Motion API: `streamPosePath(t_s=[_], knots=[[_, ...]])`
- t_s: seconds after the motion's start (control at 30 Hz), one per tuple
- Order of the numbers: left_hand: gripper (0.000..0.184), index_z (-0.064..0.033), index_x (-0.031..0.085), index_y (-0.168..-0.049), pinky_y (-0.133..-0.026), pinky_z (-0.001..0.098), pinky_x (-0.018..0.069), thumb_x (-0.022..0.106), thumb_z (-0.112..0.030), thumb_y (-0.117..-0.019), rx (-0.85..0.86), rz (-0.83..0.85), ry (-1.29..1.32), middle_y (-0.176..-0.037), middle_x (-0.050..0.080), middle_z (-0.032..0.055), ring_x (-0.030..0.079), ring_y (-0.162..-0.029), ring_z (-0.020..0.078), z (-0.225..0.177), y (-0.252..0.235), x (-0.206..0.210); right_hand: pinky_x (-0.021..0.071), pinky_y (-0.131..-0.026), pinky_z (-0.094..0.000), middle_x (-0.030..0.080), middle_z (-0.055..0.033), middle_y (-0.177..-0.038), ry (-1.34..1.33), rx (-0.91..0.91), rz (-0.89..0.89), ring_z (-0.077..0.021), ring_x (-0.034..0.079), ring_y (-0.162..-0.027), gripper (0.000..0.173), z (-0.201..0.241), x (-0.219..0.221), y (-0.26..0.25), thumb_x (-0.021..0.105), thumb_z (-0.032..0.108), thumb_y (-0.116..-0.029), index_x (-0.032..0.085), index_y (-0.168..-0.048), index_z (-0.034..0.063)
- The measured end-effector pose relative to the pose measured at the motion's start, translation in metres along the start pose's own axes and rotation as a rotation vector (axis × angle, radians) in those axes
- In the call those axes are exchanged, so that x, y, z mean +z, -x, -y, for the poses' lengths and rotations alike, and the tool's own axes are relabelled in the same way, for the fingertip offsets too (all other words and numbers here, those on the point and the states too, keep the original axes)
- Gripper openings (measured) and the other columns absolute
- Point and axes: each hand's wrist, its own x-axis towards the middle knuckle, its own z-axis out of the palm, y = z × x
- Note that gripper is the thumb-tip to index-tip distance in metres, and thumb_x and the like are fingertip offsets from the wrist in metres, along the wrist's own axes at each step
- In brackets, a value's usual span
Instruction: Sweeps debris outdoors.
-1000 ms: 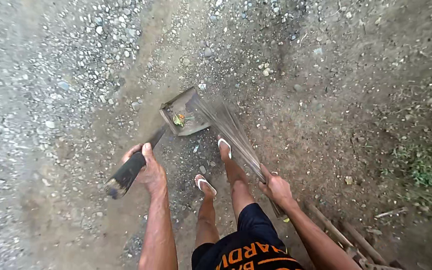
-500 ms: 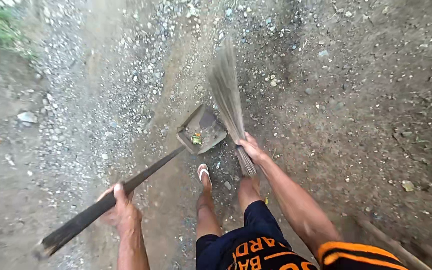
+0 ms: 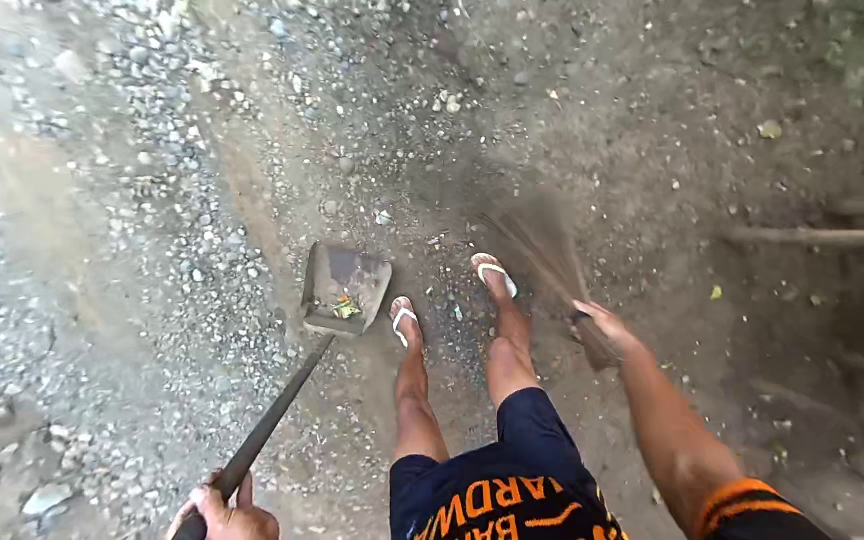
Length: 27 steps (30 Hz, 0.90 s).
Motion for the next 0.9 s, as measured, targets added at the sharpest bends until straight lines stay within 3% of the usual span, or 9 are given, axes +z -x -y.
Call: streamPosePath(t_s=[0.07, 0.17, 0.3, 0.37, 0.47, 0.6, 0.73, 0.8, 0.9], knots=[[0.031, -0.0038, 0.046, -0.135, -0.092, 0.0441, 0.0548, 0.049, -0.021, -0.1088, 0.01, 0.064, -0.013, -0.121, 0.059, 0.01, 0.061, -0.111, 0.0198, 0.002, -0.021, -0.003, 0.0585, -0.058, -0.0356, 0.069, -0.0094, -0.09, -0.026, 0.03, -0.175, -0.0189, 0.067, -0.067, 0.04, -0.035, -0.051, 0.048, 0.049, 0.035, -0.1093, 0.05, -0.14, 0.0097], [0.031, -0.0017, 0.047, -0.134, -0.094, 0.0434, 0.0539, 0.049, -0.02, -0.1085, 0.032, 0.125, -0.044, -0.122, 0.058, 0.0124, 0.06, -0.112, 0.0209, 0.005, -0.039, -0.001, 0.0567, -0.074, -0.038, 0.068, -0.0121, -0.104, 0.014, -0.021, -0.365, -0.0171, 0.065, -0.081, 0.042, -0.07, -0.025, 0.123, 0.062, 0.027, -0.1038, 0.056, -0.139, 0.0041], [0.028, -0.0036, 0.049, -0.13, -0.093, 0.0424, 0.0539, 0.051, -0.02, -0.1083, 0.084, 0.193, -0.089, -0.119, 0.06, 0.0103, 0.061, -0.11, 0.0195, 0.001, -0.048, 0.013, 0.0617, -0.073, -0.0401, 0.068, -0.0151, -0.111, -0.088, -0.068, 0.049, -0.0207, 0.07, -0.085, 0.053, -0.09, 0.109, 0.162, 0.062, 0.014, -0.1004, 0.044, -0.149, 0.0024], [0.029, -0.0031, 0.05, -0.13, -0.092, 0.0423, 0.0547, 0.053, -0.02, -0.1069, 0.126, 0.23, -0.132, -0.12, 0.06, 0.0104, 0.061, -0.11, 0.0196, -0.003, -0.052, 0.016, 0.0599, -0.088, -0.0405, 0.068, -0.0162, -0.123, -0.019, -0.095, 0.289, -0.021, 0.07, -0.1, 0.059, -0.085, 0.184, 0.133, 0.069, 0.017, -0.0965, 0.048, -0.149, 0.0031], [0.03, -0.0035, 0.049, -0.131, -0.093, 0.0439, 0.0543, 0.055, -0.021, -0.1063, 0.165, 0.272, -0.174, -0.121, 0.06, 0.0105, 0.061, -0.111, 0.0205, -0.009, -0.054, 0.022, 0.0571, -0.092, -0.0454, 0.066, -0.0203, -0.128, 0.142, -0.105, 0.452, -0.027, 0.068, -0.104, 0.056, -0.067, 0.235, 0.071, 0.071, 0.023, -0.0983, 0.052, -0.148, 0.0048], [0.03, -0.0033, 0.05, -0.131, -0.094, 0.0426, 0.0542, 0.054, -0.02, -0.1067, 0.179, 0.312, -0.219, -0.122, 0.06, 0.0108, 0.061, -0.113, 0.0198, -0.009, -0.055, 0.025, 0.0607, -0.083, -0.048, 0.069, -0.0192, -0.119, -0.015, -0.025, 0.069, -0.0293, 0.071, -0.096, 0.05, -0.131, 0.121, 0.033, 0.072, 0.032, -0.0978, 0.06, -0.139, 0.006], [0.032, -0.0019, 0.05, -0.133, -0.096, 0.0412, 0.0529, 0.053, -0.021, -0.1074, 0.177, 0.376, -0.294, -0.127, 0.061, 0.0125, 0.06, -0.116, 0.0202, -0.003, -0.049, 0.016, 0.0596, -0.08, -0.0394, 0.069, -0.0155, -0.115, -0.125, 0.027, -0.358, -0.0193, 0.069, -0.09, 0.052, -0.217, -0.003, 0.111, 0.067, 0.029, -0.101, 0.054, -0.144, 0.0033], [0.034, -0.0017, 0.047, -0.135, -0.096, 0.0409, 0.0516, 0.051, -0.022, -0.1082, 0.181, 0.409, -0.299, -0.13, 0.059, 0.0129, 0.058, -0.117, 0.0202, 0.003, -0.048, 0.017, 0.0591, -0.083, -0.0404, 0.068, -0.0159, -0.12, -0.21, 0.027, -0.409, -0.019, 0.07, -0.094, 0.057, -0.239, -0.003, 0.159, 0.065, 0.024, -0.1001, 0.048, -0.151, 0.0038], [0.038, -0.0027, 0.044, -0.142, -0.099, 0.0406, 0.0492, 0.048, -0.023, -0.1091, 0.178, 0.418, -0.315, -0.135, 0.056, 0.0137, 0.056, -0.121, 0.0204, 0.006, -0.043, 0.018, 0.0624, -0.066, -0.0377, 0.07, -0.0126, -0.098, -0.345, 0.02, -0.157, -0.0182, 0.07, -0.074, 0.048, -0.262, 0.047, 0.203, 0.059, 0.016, -0.1025, 0.046, -0.146, -0.0001]])
